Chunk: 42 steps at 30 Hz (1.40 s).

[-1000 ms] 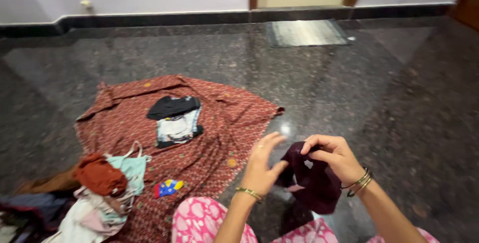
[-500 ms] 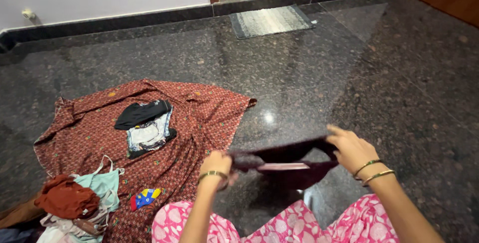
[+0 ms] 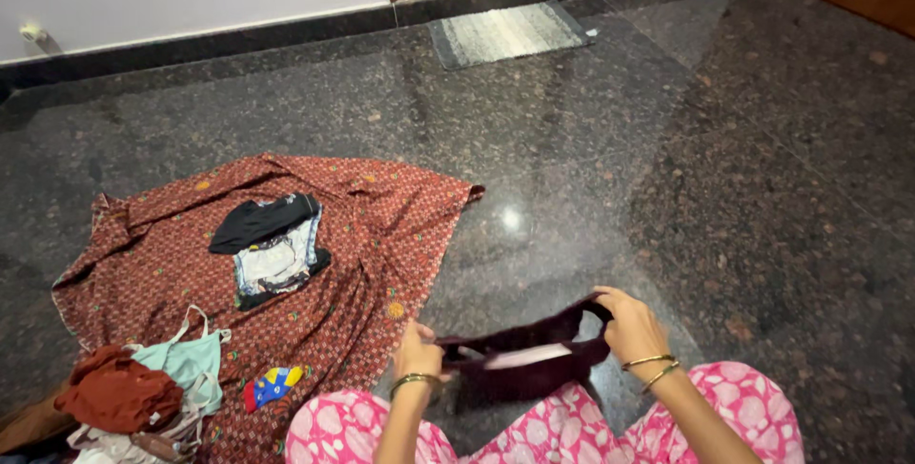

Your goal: The person sits on the floor and folds several pieces of clothing one by one, including a light pink top, a pink bra, a dark purple top, a rust-colored top, and a brown patterned top. Each item is smoothed, folded into a compact rectangle, and placed into a growing stack on the floor.

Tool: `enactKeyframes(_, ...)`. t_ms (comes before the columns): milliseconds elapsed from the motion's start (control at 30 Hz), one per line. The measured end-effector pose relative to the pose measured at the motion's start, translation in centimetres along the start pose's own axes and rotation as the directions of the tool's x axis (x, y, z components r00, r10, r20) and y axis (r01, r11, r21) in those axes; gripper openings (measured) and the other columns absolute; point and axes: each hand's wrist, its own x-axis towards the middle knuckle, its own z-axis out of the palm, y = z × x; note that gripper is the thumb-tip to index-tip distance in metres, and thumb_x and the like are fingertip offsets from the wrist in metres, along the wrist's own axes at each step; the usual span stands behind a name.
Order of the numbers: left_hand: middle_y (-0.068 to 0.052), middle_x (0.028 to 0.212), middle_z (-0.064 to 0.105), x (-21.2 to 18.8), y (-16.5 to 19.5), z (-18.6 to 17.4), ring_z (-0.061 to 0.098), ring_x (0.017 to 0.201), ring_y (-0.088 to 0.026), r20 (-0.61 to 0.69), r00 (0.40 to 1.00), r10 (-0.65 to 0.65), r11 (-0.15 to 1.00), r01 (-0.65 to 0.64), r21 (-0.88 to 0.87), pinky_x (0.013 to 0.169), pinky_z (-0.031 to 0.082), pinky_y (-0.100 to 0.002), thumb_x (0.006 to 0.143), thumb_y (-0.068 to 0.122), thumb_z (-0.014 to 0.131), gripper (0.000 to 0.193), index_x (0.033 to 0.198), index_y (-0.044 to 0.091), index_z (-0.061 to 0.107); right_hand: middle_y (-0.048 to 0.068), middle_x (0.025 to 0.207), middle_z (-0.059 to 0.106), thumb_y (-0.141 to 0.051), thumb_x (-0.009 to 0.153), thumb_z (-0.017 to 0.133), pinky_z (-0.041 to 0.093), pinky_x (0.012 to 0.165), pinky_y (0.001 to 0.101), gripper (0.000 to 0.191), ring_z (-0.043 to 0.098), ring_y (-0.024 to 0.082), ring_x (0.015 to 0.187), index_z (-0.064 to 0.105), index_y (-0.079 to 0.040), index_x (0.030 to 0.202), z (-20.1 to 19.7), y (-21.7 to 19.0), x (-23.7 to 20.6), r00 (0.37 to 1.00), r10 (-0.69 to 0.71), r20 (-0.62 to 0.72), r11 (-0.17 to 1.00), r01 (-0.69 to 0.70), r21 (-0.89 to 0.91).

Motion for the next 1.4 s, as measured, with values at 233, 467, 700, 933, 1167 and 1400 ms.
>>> enactKeyframes(233,-0.009,0.079,0.063,2.3,-2.5,-0.5,0.064,0.071,-0.026,0.527,0.839,-0.135,0.502,0.516,-0.694,0.067,0.064,-0.047,0.083,0.007,0.069,0.017,0.097,0.006,0.059,0.012,0.097,0.080,0.002,0.070,0.061,0.059,0.081,0.0377,0.029,0.077,0.029,0.088,0.081,-0.006,0.089,-1.8,0.8,-0.4,0.994,0.103,0.047,0.932,-0.113,0.344)
enactKeyframes(467,-0.005,0.075,0.058,0.6,3.4,-3.5,0.059,0.064,-0.021,0.135,0.990,-0.031,0.845,0.098,-0.526,0.050,0.050,-0.040,0.072,-0.005,0.067,0.033,0.094,0.016,0.054,0.013,0.075,0.076,-0.013,0.077,0.064,0.056,0.070,0.0361,0.018,0.074,0.027,0.073,0.080,-0.006,0.076,-7.6,-0.6,-0.4,0.984,0.045,0.170,0.998,-0.052,0.034)
enactKeyframes(700,-0.003,0.086,0.066,-0.1,4.5,-6.7,0.066,0.079,-0.020,0.338,0.937,-0.084,0.667,0.305,-0.680,0.062,0.055,-0.037,0.082,0.005,0.068,0.023,0.101,0.016,0.062,0.010,0.061,0.067,-0.030,0.088,0.068,0.050,0.057,0.0345,0.043,0.061,0.016,0.059,0.074,0.007,0.068,-8.0,-0.1,0.6,0.884,0.093,0.459,0.694,-0.388,0.606)
enactKeyframes(933,-0.013,0.092,0.067,2.8,-1.1,-0.6,0.063,0.079,-0.028,0.205,0.971,-0.121,0.809,0.216,-0.547,0.069,0.054,-0.050,0.096,0.025,0.067,0.024,0.106,0.003,0.065,0.000,0.068,0.070,-0.018,0.072,0.085,0.047,0.054,0.0263,0.019,0.060,0.008,0.060,0.076,-0.002,0.071,-4.5,-5.2,-2.4,0.993,0.043,0.112,0.863,-0.094,0.496)
enactKeyframes(1167,-0.014,0.107,0.073,0.6,0.7,1.3,0.070,0.100,-0.030,0.582,0.812,-0.041,0.401,0.547,-0.735,0.096,0.052,-0.047,0.095,0.022,0.068,0.025,0.111,0.003,0.067,0.006,0.079,0.069,-0.010,0.065,0.087,0.054,0.062,0.0299,0.038,0.065,0.013,0.070,0.058,-0.006,0.090,-0.9,-5.4,-4.4,0.945,0.327,-0.024,0.689,-0.221,0.690)
enactKeyframes(1400,-0.013,0.107,0.076,-7.2,7.5,1.5,0.072,0.097,-0.026,0.809,0.536,0.239,0.538,0.621,-0.570,0.093,0.057,-0.043,0.096,0.026,0.064,0.028,0.112,0.004,0.071,0.012,0.097,0.074,-0.015,0.082,0.071,0.057,0.077,0.0423,0.030,0.071,0.027,0.085,0.067,-0.007,0.110,3.4,-2.5,-6.1,0.787,0.599,0.148,0.697,-0.603,0.387)
